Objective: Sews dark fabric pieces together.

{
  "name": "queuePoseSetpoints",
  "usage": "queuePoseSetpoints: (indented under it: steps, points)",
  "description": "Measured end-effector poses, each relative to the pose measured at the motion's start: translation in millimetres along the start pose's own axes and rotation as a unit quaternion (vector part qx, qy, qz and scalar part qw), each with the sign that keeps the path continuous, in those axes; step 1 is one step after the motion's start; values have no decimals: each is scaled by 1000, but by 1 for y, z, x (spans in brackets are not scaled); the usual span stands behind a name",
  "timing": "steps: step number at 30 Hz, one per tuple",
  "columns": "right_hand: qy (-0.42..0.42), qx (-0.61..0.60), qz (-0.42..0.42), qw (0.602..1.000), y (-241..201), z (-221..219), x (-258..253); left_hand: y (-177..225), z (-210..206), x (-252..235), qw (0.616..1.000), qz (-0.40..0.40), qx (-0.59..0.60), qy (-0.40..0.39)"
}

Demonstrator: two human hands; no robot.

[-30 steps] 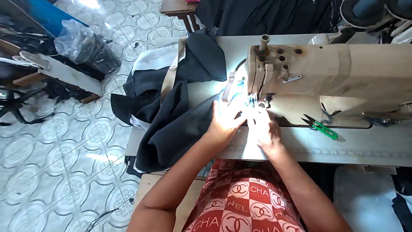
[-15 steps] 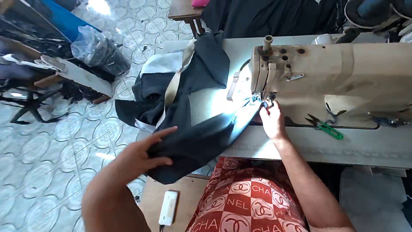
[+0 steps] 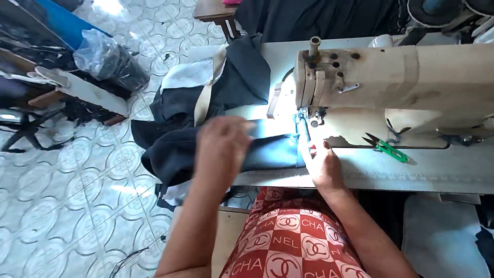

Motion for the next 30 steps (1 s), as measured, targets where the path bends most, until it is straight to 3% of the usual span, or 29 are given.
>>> queuePoseSetpoints:
  steps: [3,6,8,11,14,17,20,27,30]
  points:
    - [-62,-1,-14,998,-3,-7,3,39,-75,-12,988,-98,115,-14]
    - [-98,38,-27,994,-8,-7,2,38,-132,-24,982,-132,136,11]
    - [-75,-2,-41,996,-2,-6,-2,33,-148,-28,980,-139,135,37]
    - [-71,-167,-92,979,21,-3,-9,31,-145,-29,981,-131,133,50]
    - [-83,-334,-182,921,31,1,-17,34,-137,-31,986,-121,117,7]
    - [-88,-427,-247,865,35,4,-21,43,-132,-34,992,-89,67,-67]
    - [-97,-451,-264,847,37,5,-22,51,-133,-38,991,-59,32,-119]
    - [-116,-472,-273,830,36,9,-23,45,-140,-41,984,-120,106,-76]
    - [-124,-469,-272,831,35,8,-24,44,-139,-40,991,-78,80,-73]
Point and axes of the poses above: each hand's wrist, its own x-axis away from the middle knuckle, its own z-axis out of the back of the hand, y = z × x, the point moved 1 cm from there along -x, towards the middle knuckle, and after that the axes turned 7 degrees about x, right-handed, at the moved point
